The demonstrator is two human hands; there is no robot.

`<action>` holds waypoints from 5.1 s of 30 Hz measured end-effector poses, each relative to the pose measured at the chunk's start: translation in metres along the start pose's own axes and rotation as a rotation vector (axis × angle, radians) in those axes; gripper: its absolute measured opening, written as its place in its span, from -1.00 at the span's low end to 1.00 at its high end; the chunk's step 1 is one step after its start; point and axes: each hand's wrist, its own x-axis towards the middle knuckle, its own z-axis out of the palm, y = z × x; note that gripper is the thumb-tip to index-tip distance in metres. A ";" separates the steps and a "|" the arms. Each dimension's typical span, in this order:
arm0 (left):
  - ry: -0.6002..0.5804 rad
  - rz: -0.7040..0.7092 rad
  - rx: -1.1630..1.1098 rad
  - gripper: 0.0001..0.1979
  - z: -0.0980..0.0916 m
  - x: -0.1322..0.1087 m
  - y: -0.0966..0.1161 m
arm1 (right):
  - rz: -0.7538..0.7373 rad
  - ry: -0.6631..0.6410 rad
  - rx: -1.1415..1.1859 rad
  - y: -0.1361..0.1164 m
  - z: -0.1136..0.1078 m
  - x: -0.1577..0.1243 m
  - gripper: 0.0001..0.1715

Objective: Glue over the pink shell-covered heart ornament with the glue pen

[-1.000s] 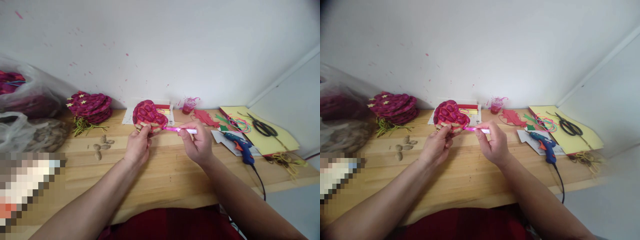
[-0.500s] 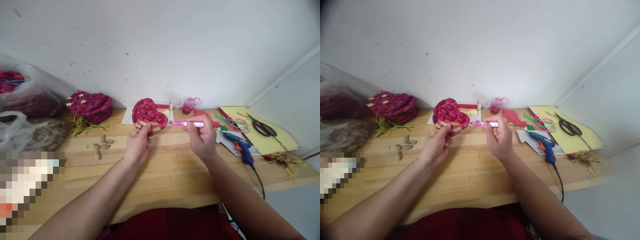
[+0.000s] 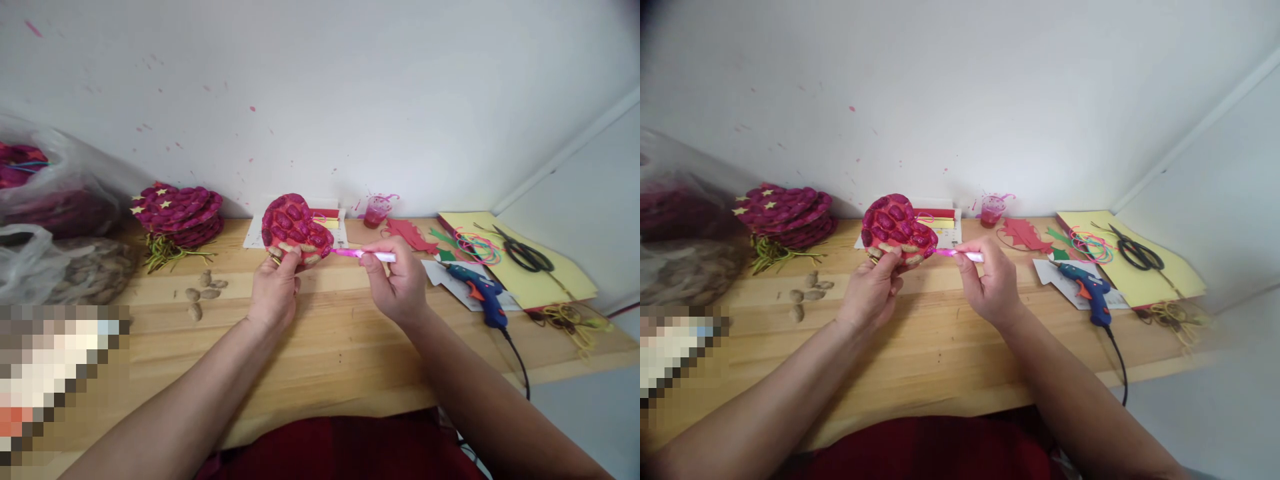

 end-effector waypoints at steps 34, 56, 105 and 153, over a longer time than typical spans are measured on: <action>0.028 -0.315 -0.187 -0.85 0.003 0.003 0.012 | 0.072 0.025 0.140 0.004 0.000 -0.004 -0.90; -0.072 0.022 -0.033 -0.70 -0.001 0.000 0.001 | -0.016 0.039 0.027 0.001 0.000 -0.001 -0.89; -0.161 0.293 0.243 -0.70 -0.009 0.006 -0.005 | 0.010 0.053 0.032 0.005 -0.005 0.000 -0.90; -0.177 0.309 0.205 -0.69 -0.011 0.015 -0.007 | 0.512 -0.025 -0.612 0.117 -0.020 0.105 -0.79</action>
